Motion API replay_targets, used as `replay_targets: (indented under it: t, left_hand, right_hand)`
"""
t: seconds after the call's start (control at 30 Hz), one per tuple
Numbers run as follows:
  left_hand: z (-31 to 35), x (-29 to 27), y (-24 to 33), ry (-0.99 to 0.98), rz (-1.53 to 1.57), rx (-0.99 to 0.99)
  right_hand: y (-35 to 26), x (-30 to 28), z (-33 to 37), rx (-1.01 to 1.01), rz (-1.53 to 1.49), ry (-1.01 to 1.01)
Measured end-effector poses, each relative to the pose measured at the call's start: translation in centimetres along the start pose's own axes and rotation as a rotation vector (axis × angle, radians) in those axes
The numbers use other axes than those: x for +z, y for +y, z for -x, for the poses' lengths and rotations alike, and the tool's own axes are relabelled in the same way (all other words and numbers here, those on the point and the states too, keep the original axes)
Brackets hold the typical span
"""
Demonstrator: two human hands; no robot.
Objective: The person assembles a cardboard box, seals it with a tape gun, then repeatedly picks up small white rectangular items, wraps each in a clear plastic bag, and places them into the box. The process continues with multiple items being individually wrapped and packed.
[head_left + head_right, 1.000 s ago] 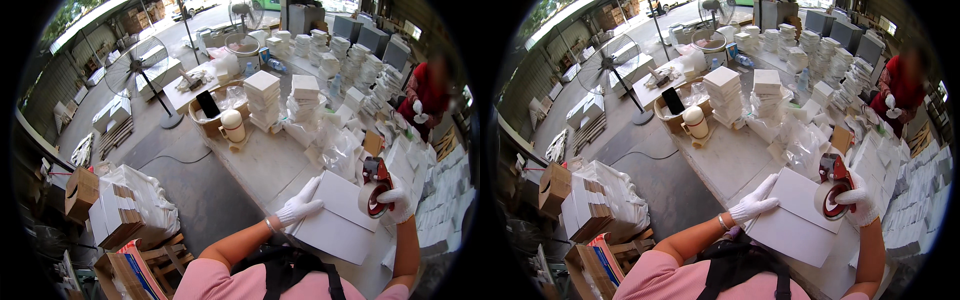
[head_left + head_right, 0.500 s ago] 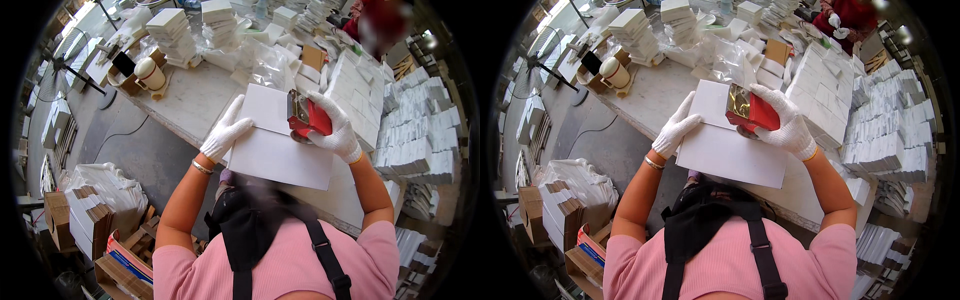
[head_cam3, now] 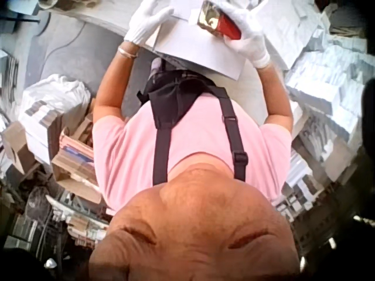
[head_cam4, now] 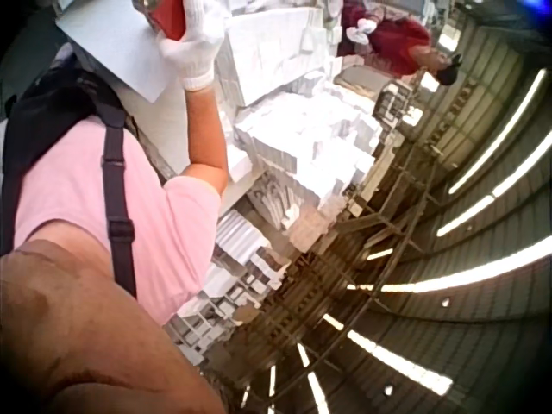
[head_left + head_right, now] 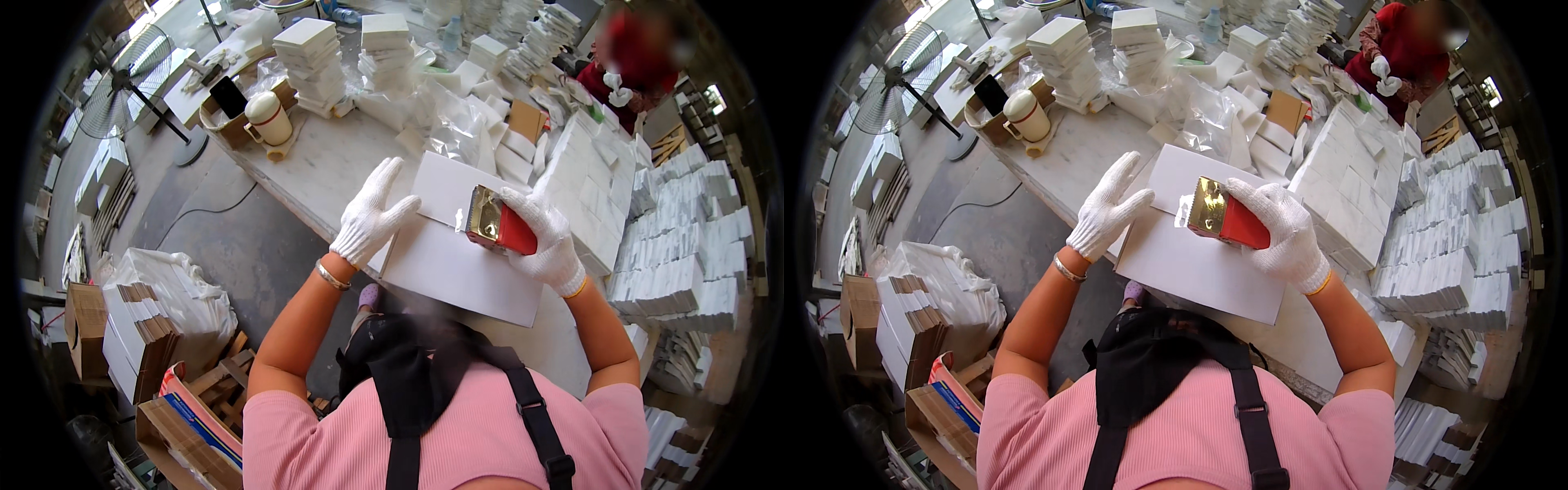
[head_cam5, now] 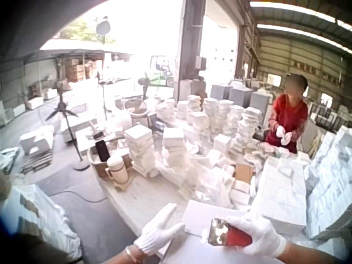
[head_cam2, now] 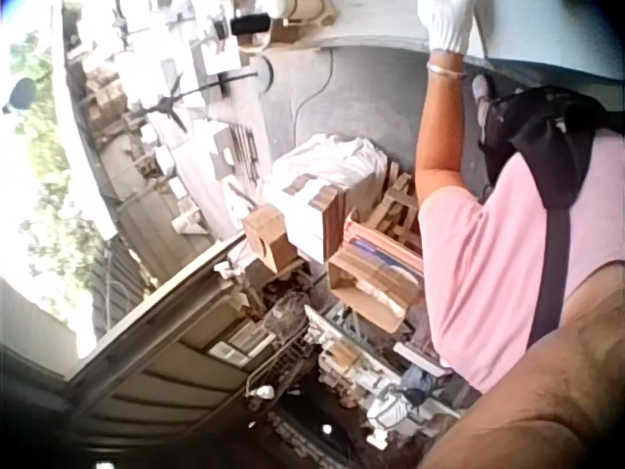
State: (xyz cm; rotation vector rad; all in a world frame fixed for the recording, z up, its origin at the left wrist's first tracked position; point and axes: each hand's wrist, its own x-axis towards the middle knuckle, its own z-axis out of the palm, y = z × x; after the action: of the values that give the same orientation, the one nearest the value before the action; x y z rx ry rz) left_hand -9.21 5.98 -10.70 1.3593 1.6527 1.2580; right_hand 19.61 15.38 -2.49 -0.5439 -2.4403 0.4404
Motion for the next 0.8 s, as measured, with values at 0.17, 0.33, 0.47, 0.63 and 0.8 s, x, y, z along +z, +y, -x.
replay_targets:
  t: [0.17, 0.33, 0.47, 0.63, 0.8]
  left_hand:
    - [1.6, -2.5, 6.7, -0.167, 0.245, -0.244]
    - [1.0, -0.3, 7.3, -0.504, 0.360, -0.372]
    - [0.0, 0.7, 7.3, -0.626, 0.442, -0.441]
    - [-0.1, 1.2, 7.2, -0.694, 0.572, -0.453]
    - [-0.6, 1.4, 7.3, -0.551, 0.563, -0.396]
  right_hand:
    - [-0.1, 0.2, 0.2, 0.011, 0.014, 0.000]
    - [-0.2, 0.1, 0.1, 0.002, 0.027, 0.007]
    - [-0.2, 0.1, 0.2, 0.009, 0.022, 0.027]
    - [0.0, 0.4, 0.6, 0.033, 0.015, 0.040]
    - [0.1, 0.1, 0.4, 0.030, 0.020, 0.016]
